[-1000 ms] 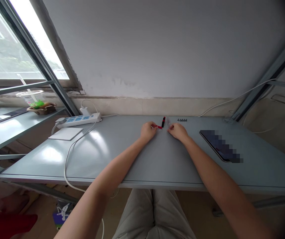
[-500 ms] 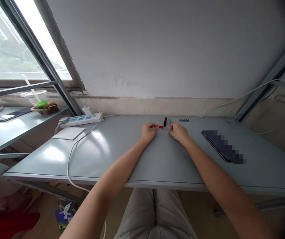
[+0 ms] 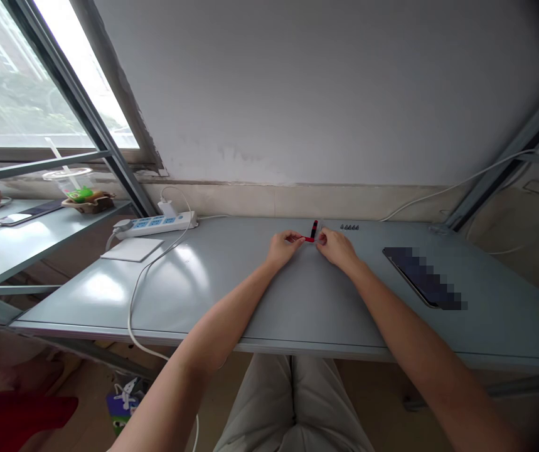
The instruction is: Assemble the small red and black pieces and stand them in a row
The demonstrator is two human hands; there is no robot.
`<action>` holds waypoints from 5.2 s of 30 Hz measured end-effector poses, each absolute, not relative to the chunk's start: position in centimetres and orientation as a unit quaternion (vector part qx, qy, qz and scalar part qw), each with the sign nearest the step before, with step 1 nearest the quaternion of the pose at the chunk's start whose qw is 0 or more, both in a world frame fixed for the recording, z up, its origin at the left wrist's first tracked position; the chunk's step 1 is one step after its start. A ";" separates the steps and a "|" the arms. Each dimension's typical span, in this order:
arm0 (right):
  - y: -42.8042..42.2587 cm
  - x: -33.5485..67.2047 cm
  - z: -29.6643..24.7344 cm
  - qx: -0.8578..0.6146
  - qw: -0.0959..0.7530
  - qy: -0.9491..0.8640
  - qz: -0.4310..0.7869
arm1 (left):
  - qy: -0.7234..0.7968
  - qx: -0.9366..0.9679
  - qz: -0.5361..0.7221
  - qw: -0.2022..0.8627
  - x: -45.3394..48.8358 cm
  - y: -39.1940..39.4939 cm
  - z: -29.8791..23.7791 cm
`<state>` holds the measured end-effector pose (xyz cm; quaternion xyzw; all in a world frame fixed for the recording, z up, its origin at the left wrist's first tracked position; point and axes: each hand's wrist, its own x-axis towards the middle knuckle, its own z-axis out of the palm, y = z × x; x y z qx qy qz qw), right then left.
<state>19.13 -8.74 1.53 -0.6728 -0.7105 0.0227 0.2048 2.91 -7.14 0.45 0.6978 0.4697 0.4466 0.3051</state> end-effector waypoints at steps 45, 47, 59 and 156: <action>-8.1 20.9 1.1 -0.747 0.149 -0.648 0.017 | 0.676 0.663 0.277 0.162 0.0 -1.1 0.1; -7.8 21.2 0.7 -0.751 0.155 -0.642 0.017 | 0.679 0.659 0.276 0.167 0.0 -1.0 0.0; -6.2 21.5 -1.7 -0.743 0.221 -0.632 0.010 | 0.701 0.662 0.227 0.136 0.0 -1.4 0.7; -8.7 17.5 0.9 -0.693 0.230 -0.682 0.042 | 0.540 0.625 0.448 0.341 1.8 -6.0 1.4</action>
